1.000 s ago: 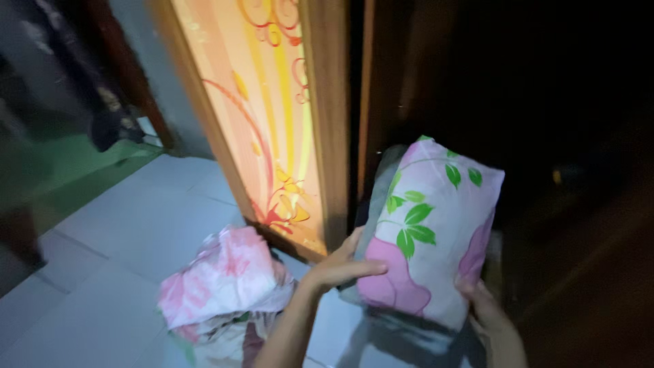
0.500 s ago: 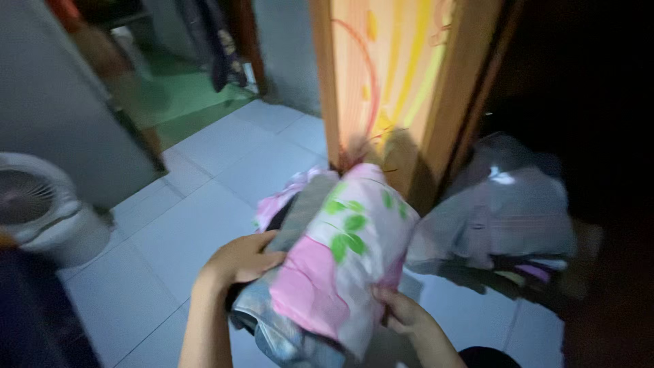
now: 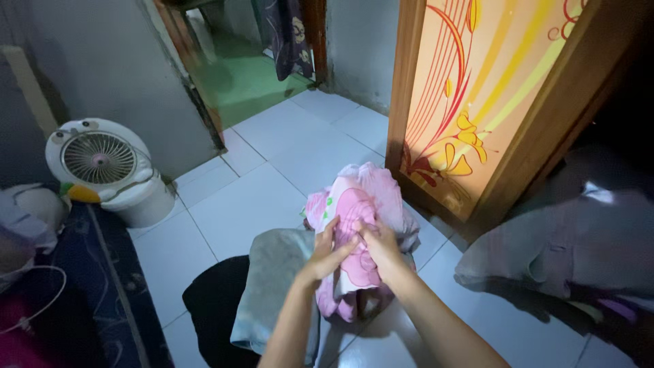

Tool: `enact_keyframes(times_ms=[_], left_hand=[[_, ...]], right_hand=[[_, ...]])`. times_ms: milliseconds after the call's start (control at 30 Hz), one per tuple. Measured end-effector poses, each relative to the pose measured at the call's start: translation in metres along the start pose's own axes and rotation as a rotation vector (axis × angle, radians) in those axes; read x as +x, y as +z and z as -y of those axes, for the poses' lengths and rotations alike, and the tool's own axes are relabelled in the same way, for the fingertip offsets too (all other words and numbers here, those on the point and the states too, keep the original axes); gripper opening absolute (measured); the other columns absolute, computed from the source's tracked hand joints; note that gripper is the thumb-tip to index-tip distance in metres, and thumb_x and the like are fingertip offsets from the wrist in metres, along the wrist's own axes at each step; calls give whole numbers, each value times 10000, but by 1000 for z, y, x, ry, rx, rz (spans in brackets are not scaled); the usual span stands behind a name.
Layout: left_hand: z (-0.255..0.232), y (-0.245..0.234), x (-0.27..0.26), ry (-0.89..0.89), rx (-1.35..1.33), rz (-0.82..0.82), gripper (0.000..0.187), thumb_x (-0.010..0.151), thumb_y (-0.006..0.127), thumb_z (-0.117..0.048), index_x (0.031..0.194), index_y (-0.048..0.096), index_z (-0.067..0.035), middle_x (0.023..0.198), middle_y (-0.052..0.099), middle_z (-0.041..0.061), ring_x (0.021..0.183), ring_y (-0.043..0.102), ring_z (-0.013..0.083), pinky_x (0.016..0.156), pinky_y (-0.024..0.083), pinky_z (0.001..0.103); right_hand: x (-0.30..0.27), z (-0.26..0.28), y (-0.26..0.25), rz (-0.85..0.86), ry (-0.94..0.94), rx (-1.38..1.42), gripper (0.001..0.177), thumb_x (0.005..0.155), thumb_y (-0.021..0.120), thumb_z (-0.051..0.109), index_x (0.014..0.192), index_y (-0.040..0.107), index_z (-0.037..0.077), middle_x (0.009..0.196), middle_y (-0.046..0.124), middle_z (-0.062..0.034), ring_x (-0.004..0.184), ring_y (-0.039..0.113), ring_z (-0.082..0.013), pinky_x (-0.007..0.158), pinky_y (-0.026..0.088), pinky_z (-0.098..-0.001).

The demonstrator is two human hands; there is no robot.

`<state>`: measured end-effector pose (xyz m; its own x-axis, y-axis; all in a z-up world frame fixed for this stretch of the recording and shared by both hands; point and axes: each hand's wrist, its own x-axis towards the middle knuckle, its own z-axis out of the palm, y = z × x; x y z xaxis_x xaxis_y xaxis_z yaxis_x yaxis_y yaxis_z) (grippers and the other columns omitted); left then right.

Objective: The person sits on the floor and folds several towels one by one, including a green towel, a purple towel, and a blue-and-white striped towel. Each towel is smoothed, folded into a neat rectangle, and placed into a growing stack.

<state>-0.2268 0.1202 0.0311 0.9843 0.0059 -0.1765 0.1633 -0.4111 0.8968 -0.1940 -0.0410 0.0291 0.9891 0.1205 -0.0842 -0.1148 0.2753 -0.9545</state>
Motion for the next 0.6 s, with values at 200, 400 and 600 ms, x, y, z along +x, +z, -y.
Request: enact_keyframes(times_ms=[200, 400, 600], left_hand=[[41, 13, 60, 285, -90, -751, 707, 932, 611, -472, 1499, 467, -75, 1474, 483, 248, 1397, 429, 380, 1175, 337, 469], [133, -9, 90, 15, 116, -943, 642, 925, 639, -472, 1458, 520, -135, 1484, 460, 244, 1406, 393, 401, 1168, 301, 585], [233, -25, 66, -611, 751, -549, 674, 807, 737, -543, 1420, 527, -356, 1569, 311, 176, 1474, 208, 429, 1098, 201, 692]], right_hand=[[44, 53, -24, 181, -378, -244, 280, 886, 787, 193, 1103, 741, 23, 977, 752, -26, 837, 678, -95, 716, 549, -248], [127, 91, -95, -30, -450, 143, 200, 1021, 742, 262, 916, 680, 104, 720, 591, 45, 581, 494, -83, 447, 386, -254], [168, 20, -181, -114, -549, -1308, 356, 706, 826, 338, 898, 677, 78, 804, 676, -145, 763, 656, -317, 681, 510, -440]])
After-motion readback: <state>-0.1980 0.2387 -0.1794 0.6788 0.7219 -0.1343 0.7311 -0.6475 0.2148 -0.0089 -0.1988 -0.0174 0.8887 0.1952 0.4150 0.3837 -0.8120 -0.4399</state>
